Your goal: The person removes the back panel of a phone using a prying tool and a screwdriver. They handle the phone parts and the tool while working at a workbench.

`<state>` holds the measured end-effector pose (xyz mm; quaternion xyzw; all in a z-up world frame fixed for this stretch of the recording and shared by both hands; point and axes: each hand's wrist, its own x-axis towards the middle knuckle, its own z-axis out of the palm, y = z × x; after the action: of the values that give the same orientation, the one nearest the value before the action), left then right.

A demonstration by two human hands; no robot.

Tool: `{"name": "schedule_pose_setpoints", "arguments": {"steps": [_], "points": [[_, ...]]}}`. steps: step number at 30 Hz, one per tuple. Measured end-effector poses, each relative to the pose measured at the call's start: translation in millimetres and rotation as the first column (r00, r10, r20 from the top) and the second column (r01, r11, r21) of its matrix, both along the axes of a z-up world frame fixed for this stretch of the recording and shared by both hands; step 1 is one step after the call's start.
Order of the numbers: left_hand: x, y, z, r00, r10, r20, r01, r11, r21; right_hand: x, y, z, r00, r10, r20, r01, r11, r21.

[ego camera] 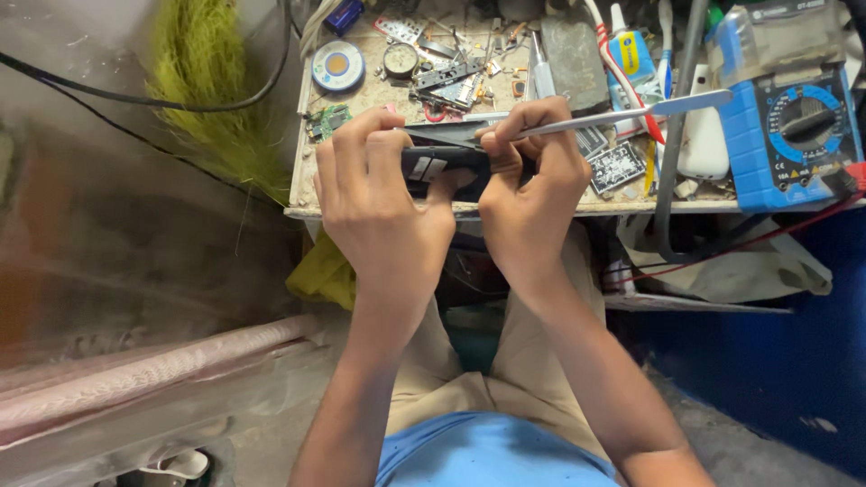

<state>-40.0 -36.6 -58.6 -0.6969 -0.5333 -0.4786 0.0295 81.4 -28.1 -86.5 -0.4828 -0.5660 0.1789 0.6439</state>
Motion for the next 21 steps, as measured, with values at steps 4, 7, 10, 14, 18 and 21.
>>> {"name": "schedule_pose_setpoints", "arguments": {"steps": [4,7,10,14,18,21], "points": [[-0.1,2.4,-1.1,0.999,-0.045,-0.004,0.045,0.999,-0.004,1.6,-1.0,0.5,0.999,-0.019,0.027,0.019,1.0,0.005],[0.4,2.1,-1.5,0.997,-0.058,-0.04,0.057,0.998,-0.024,2.5,-3.2,0.6,1.0,-0.018,0.02,0.017,1.0,0.016],[0.9,2.3,-1.3,0.995,-0.085,-0.055,0.084,0.996,-0.011,3.9,-2.6,1.4,1.0,-0.022,0.018,0.021,1.0,0.02],[-0.3,1.8,-0.9,0.989,-0.145,0.005,0.145,0.989,-0.023,2.1,-1.1,3.0,0.997,-0.046,0.06,0.045,0.999,0.016],[-2.6,3.4,-0.5,0.964,-0.23,0.131,0.237,0.97,-0.047,1.7,-1.2,4.2,0.996,-0.056,0.073,0.056,0.998,-0.008],[-5.8,2.3,-0.2,0.932,-0.294,0.211,0.307,0.951,-0.027,1.1,-2.9,3.9,0.997,-0.028,0.071,0.026,0.999,0.021]]}}
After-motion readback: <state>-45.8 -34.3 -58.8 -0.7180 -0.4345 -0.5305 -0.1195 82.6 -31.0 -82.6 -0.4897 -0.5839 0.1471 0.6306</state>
